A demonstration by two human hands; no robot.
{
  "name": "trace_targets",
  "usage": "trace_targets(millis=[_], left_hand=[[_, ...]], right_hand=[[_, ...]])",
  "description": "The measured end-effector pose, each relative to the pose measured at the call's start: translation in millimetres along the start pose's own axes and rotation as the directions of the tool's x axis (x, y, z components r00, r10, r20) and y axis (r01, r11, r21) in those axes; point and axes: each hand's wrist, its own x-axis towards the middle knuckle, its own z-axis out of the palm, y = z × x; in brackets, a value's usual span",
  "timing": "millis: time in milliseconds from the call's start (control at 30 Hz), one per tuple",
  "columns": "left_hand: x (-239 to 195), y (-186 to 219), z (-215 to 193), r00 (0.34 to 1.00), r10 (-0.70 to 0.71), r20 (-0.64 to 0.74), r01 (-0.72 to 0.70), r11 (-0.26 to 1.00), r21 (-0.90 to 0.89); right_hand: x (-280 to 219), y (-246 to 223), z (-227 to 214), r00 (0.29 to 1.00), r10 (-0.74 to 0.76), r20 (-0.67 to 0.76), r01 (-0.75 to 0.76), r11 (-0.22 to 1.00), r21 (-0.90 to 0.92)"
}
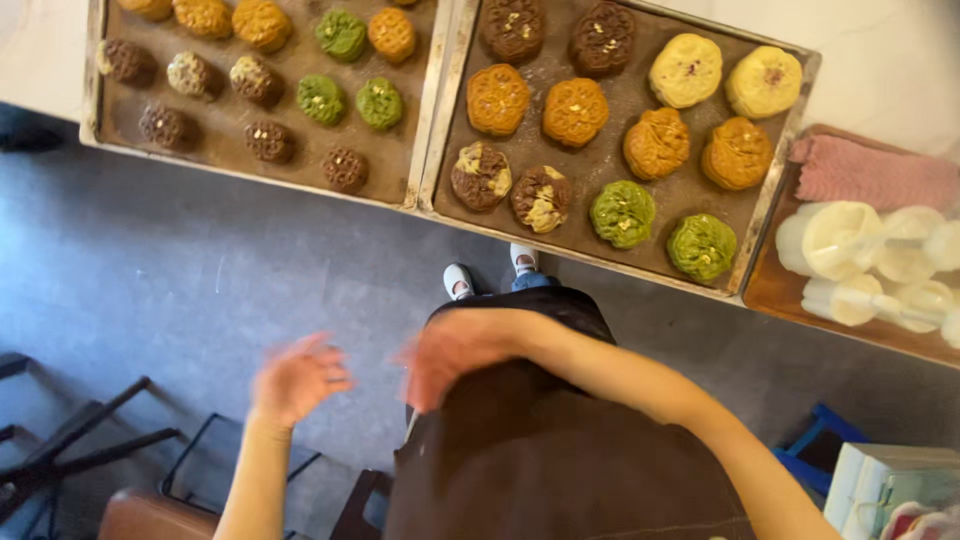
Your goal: The person arranges various colorful, round pastries on two metal baking trays. They pick up individual pastries, rotate them to check the bottom, and place them back in neat rows on the trays.
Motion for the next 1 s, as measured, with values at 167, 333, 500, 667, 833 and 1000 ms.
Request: trace_targets(millis=[167,333,500,667,833,1000], left_hand=[[-15,-88,46,0.933,0.035,-0.358,0.255,0.638,0.727],[55,1,97,0.717,0.505,-0.481,0.03,0.666,0.745],[151,113,146,0.69,0.684,-0.237,-0.239,0.524,0.817],[227,158,179,0.786,0.611,0.09,-0.313,0.268,0.911],[271,163,190,0.864,0.466,0.193,-0.219,0.001,0.976],[283,158,187,0.906,0.364,0.215,-0.204,-0.067,0.977]], right_hand=[[74,62,40,0.941,-0.335,-0.05,0.114,0.451,-0.885],[-46,36,23,0.649,-0.632,-0.423,-0.18,0.412,-0.893],[-146,32,-16,0.055,-0.539,-0.84,-0.856,0.408,-0.318],[-173,76,-43,0.01,-0.457,-0.89,-0.9,0.384,-0.207],[-167,84,-55,0.014,-0.42,-0.908,-0.911,0.37,-0.184],[-165,83,-58,0.006,-0.394,-0.919,-0.906,0.387,-0.172]])
